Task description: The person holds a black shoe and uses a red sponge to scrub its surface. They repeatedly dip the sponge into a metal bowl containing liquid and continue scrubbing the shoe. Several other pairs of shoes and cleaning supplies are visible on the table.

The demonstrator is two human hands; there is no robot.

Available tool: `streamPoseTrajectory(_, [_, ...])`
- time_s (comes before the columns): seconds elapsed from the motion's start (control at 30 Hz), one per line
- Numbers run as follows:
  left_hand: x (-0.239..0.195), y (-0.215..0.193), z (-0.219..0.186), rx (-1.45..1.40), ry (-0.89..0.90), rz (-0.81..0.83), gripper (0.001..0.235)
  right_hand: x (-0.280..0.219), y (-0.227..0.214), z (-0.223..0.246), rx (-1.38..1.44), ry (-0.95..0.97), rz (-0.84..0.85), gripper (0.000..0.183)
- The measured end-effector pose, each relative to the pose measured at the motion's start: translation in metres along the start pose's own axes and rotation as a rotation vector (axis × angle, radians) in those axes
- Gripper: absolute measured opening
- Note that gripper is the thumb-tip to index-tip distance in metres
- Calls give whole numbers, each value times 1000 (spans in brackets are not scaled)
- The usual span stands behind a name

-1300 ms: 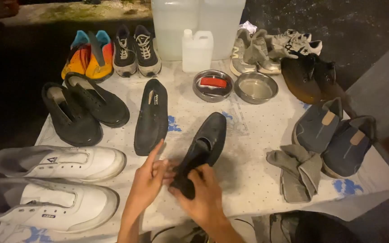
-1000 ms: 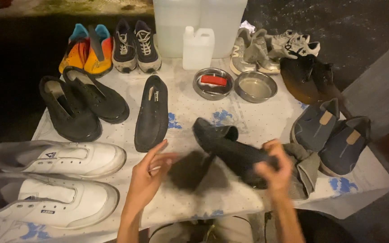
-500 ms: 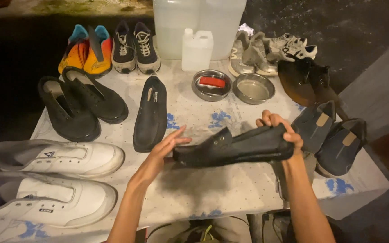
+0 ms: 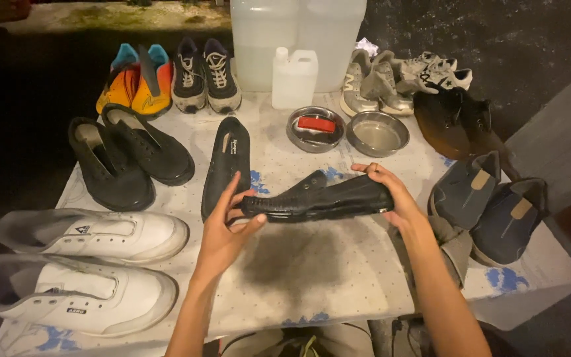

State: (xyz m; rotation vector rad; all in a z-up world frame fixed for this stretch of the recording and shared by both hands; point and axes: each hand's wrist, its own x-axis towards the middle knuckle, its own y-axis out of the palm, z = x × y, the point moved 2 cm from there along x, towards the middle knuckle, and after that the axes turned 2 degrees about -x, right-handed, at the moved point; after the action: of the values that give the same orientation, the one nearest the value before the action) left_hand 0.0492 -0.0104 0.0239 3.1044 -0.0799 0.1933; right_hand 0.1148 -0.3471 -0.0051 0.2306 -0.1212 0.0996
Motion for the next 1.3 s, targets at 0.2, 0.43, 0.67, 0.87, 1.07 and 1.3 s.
streamPoseTrajectory(0.2, [-4, 5, -13, 56, -38, -14, 85, -4, 6, 6, 0, -5, -40, 24])
streamPoseTrajectory(0.43, [-11, -1, 5, 69, 22, 42, 78, 11, -17, -3, -296, -169, 138, 36])
streamPoseTrajectory(0.67, [-30, -8, -11, 593, -17, 430, 107, 14, -9, 12, -498, -66, 527, 38])
streamPoseTrajectory(0.87, [-27, 8, -31, 864, 3, 664, 141, 37, 7, 5, -443, -175, 644, 43])
streamPoseTrajectory(1.07, [8, 51, -31, 788, 379, 712, 105, 75, 18, -19, -340, -240, 565, 43])
streamPoseTrajectory(1.3, [48, 78, 23, 580, 514, 860, 84, 109, 23, -34, -321, -210, 251, 59])
